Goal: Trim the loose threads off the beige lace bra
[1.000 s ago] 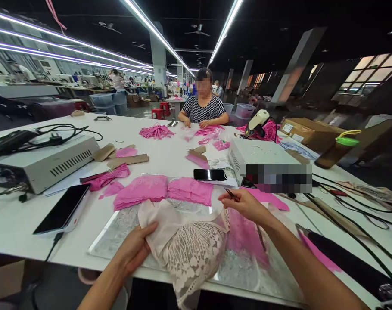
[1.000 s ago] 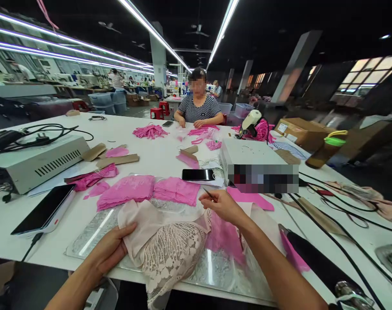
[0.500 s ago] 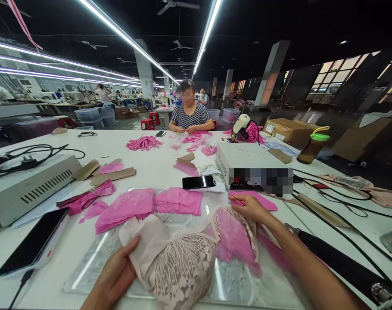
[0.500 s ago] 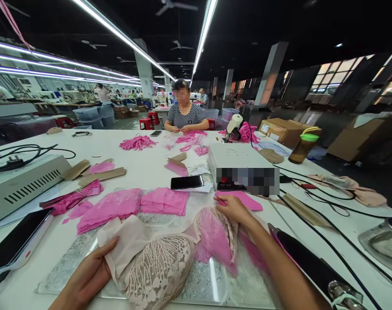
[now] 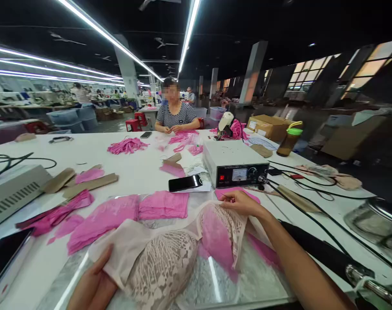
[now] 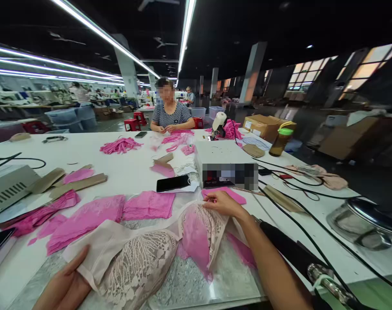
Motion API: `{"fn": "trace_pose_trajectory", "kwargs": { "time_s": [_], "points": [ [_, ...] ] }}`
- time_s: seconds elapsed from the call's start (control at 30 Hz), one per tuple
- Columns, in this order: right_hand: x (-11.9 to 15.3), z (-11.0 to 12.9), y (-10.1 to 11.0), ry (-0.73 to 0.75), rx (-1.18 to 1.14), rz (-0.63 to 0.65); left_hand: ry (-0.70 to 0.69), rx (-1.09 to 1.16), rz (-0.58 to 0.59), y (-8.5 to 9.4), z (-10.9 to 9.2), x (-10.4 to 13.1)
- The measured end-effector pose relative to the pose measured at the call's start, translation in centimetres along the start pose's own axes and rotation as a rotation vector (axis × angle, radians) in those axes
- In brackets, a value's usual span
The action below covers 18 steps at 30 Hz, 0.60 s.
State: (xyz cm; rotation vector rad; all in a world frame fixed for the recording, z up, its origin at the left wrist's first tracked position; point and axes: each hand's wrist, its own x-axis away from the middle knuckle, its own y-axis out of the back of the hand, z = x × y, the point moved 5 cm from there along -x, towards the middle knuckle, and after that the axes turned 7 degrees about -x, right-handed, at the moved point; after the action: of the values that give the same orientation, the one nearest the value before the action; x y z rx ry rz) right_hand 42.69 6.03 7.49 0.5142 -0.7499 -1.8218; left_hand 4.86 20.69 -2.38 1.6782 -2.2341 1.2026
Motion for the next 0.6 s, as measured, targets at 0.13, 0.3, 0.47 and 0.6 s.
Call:
{"fn": "trace_pose_trajectory", "kwargs": {
  "time_s": [0.13, 0.3, 0.47, 0.6],
  "points": [
    [0.7, -1.4, 1.1, -0.068, -0.052, -0.092, -0.014, -0.047, -0.013, 0.0, -0.4, -0.7],
    [3.8, -3.1, 1.7, -0.198, -0.025, -0.321, -0.025, -0.058, -0.007, 0.1, -0.5, -0.7],
    [6.2, -3.8, 0.4, -0.281, -0.103, -0.459, -0.022, -0.034, -0.029, 0.1, -0.5, -0.4],
    [6.1, -4.1, -1.1, -0.237, -0.296, -0.487, 0.002, 0.000, -0.042, -0.1, -0.5, -0.3]
  ]
}}
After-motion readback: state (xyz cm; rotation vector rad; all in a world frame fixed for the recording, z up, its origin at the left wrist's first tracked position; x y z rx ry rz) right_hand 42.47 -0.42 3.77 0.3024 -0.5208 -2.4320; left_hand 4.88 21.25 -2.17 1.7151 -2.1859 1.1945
